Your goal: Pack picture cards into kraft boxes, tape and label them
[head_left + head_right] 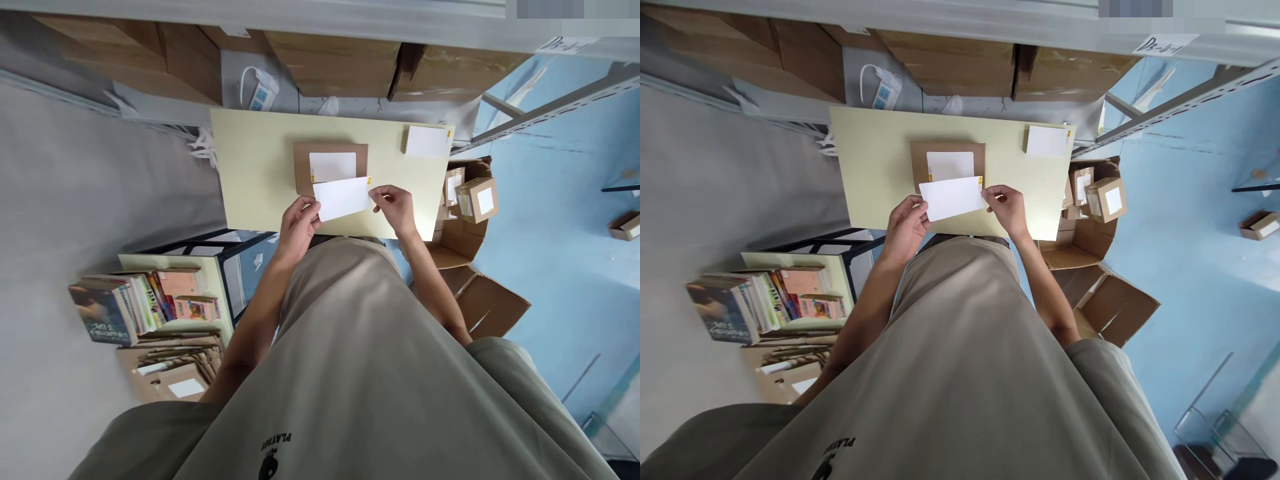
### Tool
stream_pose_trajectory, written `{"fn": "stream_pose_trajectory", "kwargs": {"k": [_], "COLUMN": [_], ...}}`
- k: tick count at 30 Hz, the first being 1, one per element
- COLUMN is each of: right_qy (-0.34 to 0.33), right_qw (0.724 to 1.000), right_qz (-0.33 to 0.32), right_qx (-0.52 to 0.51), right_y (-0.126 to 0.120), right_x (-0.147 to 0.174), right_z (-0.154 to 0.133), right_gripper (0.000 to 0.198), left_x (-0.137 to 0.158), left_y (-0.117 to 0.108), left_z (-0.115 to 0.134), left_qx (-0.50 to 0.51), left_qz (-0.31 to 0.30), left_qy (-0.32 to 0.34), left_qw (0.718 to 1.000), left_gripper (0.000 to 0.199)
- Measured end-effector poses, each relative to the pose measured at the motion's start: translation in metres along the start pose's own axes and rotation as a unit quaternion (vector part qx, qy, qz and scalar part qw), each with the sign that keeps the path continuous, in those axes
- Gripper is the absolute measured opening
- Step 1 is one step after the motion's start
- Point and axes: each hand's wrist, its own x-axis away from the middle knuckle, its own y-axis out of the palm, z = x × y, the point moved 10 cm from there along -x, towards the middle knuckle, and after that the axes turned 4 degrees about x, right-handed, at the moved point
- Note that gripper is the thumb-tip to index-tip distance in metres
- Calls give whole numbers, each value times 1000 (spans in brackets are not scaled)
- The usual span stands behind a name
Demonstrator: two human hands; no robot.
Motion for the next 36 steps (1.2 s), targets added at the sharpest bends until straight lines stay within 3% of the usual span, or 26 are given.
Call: {"fn": "stream_pose_trajectory", "kwargs": {"k": [7,15,19,23,28,32,36], "right_qy": [11,-67,-53,-7,11,12,34], "right_qw": [999,993,995,999,996,978,965], "right_qz": [-32,-97,-81,-35,8,26,16], "right_qx": [-7,8,21,41,93,205,260], "right_y": [24,85,85,64,42,37,43], "right_x": [6,42,31,-6,-59,-93,-109], "right_z": [-10,-54,-50,-26,-4,7,19], "right_gripper": [48,40,42,56,62,53,34], "left_x": [-5,-27,-36,-61,-119,-156,-172], "left_y": [-12,-91,-114,-101,-70,-60,-62], "left_z": [-2,-40,-44,-37,-34,-39,-46], "left_qx": [-24,-1,-9,-49,-121,-157,-198], "left_qz": [-27,83,111,86,50,48,68], "left_qy": [-10,-33,-29,-7,33,47,41], "left_qw": [999,996,993,995,991,985,977], "left_gripper": [59,52,49,46,29,10,6]}}
